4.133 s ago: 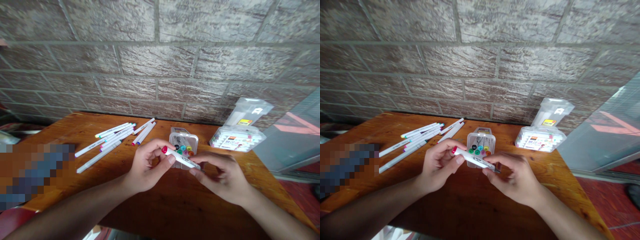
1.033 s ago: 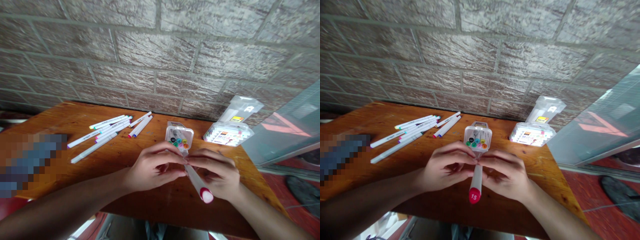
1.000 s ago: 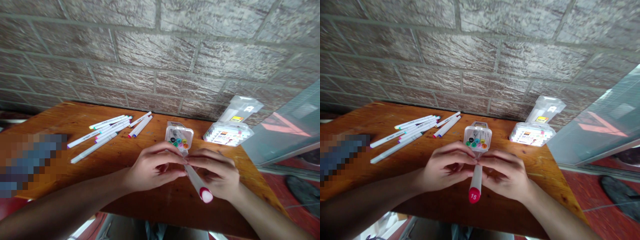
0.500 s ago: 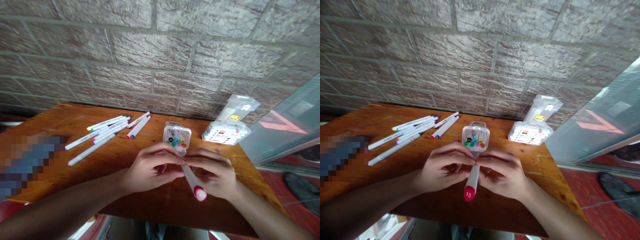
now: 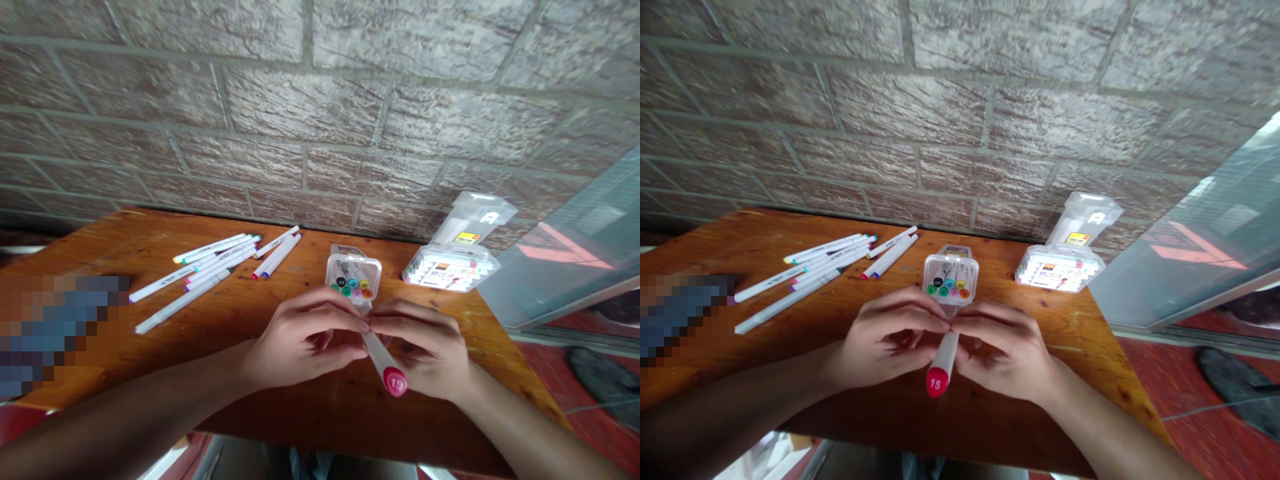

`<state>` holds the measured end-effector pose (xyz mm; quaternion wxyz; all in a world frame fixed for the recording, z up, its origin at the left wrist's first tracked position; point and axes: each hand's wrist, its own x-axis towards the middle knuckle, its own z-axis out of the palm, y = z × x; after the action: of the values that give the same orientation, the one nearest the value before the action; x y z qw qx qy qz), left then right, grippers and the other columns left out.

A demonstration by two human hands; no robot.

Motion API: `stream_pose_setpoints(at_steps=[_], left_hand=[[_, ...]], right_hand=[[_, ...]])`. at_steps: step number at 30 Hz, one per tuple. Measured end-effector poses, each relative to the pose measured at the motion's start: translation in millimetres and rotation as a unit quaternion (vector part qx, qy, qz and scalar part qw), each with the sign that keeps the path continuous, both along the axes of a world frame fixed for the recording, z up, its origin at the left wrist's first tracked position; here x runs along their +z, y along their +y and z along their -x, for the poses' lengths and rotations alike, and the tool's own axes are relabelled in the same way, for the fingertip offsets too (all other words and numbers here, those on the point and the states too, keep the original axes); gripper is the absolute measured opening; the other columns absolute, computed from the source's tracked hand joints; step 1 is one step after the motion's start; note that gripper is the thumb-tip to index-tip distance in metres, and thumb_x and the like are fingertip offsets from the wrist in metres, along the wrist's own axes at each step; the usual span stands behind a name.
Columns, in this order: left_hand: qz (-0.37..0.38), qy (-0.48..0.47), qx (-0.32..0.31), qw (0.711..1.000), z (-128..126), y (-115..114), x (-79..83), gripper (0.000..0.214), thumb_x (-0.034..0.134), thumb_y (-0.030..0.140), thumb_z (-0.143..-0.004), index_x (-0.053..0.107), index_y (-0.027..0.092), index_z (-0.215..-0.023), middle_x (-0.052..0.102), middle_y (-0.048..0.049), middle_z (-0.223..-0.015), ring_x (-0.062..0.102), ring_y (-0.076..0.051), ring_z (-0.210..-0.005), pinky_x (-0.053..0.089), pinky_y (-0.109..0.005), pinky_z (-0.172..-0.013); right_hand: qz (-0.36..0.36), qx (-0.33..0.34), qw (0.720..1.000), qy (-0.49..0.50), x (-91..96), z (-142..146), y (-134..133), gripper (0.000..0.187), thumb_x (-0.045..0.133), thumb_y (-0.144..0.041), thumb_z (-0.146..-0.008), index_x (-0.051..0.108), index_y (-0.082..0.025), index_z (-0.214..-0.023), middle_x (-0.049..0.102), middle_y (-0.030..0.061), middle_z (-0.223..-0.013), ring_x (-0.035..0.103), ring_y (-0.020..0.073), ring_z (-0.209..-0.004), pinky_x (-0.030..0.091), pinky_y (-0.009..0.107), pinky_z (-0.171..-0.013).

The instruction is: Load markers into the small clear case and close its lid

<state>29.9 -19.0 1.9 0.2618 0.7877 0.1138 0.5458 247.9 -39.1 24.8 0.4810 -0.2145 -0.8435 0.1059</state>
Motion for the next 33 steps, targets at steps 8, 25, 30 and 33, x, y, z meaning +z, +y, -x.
stream_pose_setpoints(at_steps=[8, 25, 30, 33], left_hand=[[0.002, 0.005, -0.001, 1.000, 0.5, 0.1, -1.4, 0.024, 0.085, 0.014, -0.085, 0.077, 0.016, -0.108, 0.076, -0.0107, -0.104, 0.075, -0.016, -0.083, 0.063, -0.023, -0.070], [0.008, 0.003, -0.008, 1.000, 0.6, 0.2, -3.0, 0.027, 0.086, 0.012, -0.083, 0.077, 0.016, -0.109, 0.076, -0.0104, -0.105, 0.071, -0.012, -0.072, 0.060, -0.020, -0.063], [0.013, 0.004, -0.015, 1.000, 0.8, 0.7, -5.6, 0.028, 0.086, 0.012, -0.083, 0.077, 0.015, -0.110, 0.076, -0.0099, -0.107, 0.056, -0.004, -0.053, 0.047, -0.016, -0.047], [0.014, 0.003, -0.018, 1.000, 0.6, 1.1, -6.0, 0.027, 0.086, 0.013, -0.084, 0.077, 0.013, -0.109, 0.075, -0.0107, -0.107, 0.054, -0.003, -0.052, 0.047, -0.016, -0.047]], right_hand=[[-0.001, 0.001, 1.000, -0.004, -0.9, -0.1, -0.4, 0.021, 0.078, -0.006, -0.082, 0.078, -0.015, -0.101, 0.080, 0.0124, -0.085, 0.076, 0.0193, -0.066, 0.062, 0.025, -0.057], [-0.001, 0.000, 1.000, -0.005, -0.2, -1.1, -0.1, 0.021, 0.078, -0.005, -0.081, 0.078, -0.014, -0.100, 0.079, 0.0123, -0.085, 0.074, 0.0181, -0.064, 0.061, 0.024, -0.055], [-0.002, 0.002, 1.000, -0.004, 1.0, -0.4, 0.0, 0.021, 0.077, -0.005, -0.082, 0.079, -0.015, -0.101, 0.080, 0.0120, -0.086, 0.075, 0.0181, -0.066, 0.062, 0.024, -0.057], [-0.002, 0.001, 1.000, -0.005, 0.1, -0.7, 0.0, 0.023, 0.078, -0.005, -0.081, 0.078, -0.015, -0.102, 0.080, 0.0116, -0.087, 0.075, 0.0175, -0.066, 0.062, 0.023, -0.057]])
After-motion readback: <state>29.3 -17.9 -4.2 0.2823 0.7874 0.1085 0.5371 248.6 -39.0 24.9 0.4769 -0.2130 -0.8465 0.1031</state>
